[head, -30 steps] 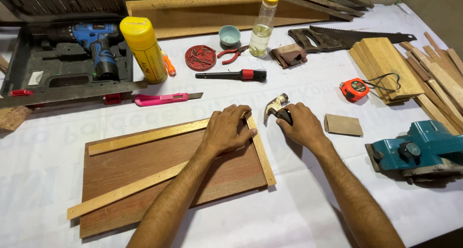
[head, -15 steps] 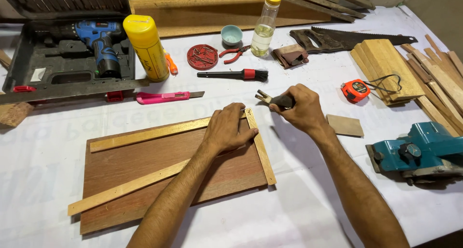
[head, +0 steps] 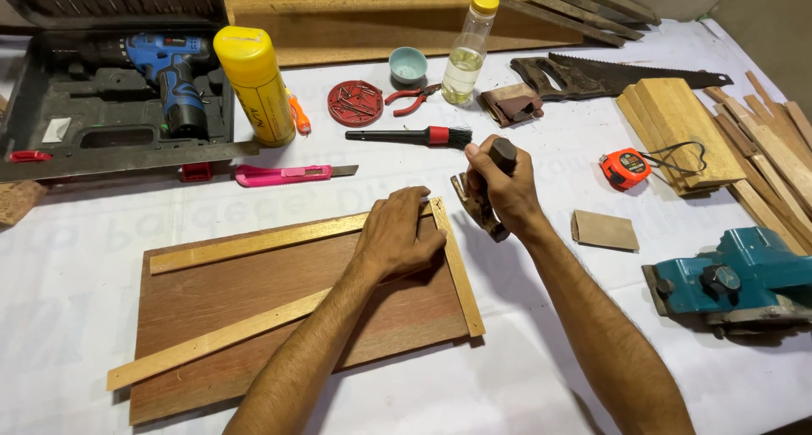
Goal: Assembling a small wooden frame by measuring, positioning, and nailing thin wood strips onto a base.
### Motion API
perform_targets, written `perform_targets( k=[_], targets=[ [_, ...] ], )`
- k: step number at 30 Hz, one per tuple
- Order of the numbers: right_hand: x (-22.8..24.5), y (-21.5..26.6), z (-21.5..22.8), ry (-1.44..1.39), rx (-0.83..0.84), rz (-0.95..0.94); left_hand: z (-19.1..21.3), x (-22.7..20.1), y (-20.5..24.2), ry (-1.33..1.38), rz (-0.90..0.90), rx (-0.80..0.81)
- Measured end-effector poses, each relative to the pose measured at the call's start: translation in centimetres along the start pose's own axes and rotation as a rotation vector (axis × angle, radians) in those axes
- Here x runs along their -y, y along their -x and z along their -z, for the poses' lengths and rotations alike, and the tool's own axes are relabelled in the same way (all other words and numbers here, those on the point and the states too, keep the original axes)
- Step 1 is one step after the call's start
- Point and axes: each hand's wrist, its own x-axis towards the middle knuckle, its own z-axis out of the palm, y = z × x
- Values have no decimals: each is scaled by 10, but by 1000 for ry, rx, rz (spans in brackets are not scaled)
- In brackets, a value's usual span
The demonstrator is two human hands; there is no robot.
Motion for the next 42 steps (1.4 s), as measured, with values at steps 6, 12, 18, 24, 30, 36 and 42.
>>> perform_targets(
  k=[6,12,18,24,30,36,42],
  targets=[
    [16,7,-24,-98,89,-304,-4,10,0,108,45,-51],
    [-3,0,-31,-105,60,-229,-3,10,1,153,3,-83],
    [3,3,-44,-91,16,-121,-4,12,0,221,21,-102],
    [-6,19,-56,-220,-178,64,-7,12,1,226,-29,-120],
    [-20,28,-51,-306,-128,280,5,-1,4,79,7,-42],
    [-21,34,-51,-316,-108,341,11,-7,2,86,16,-35],
    [-13,34,-44,-430,-40,278,0,5,0,102,-6,-67]
  ],
)
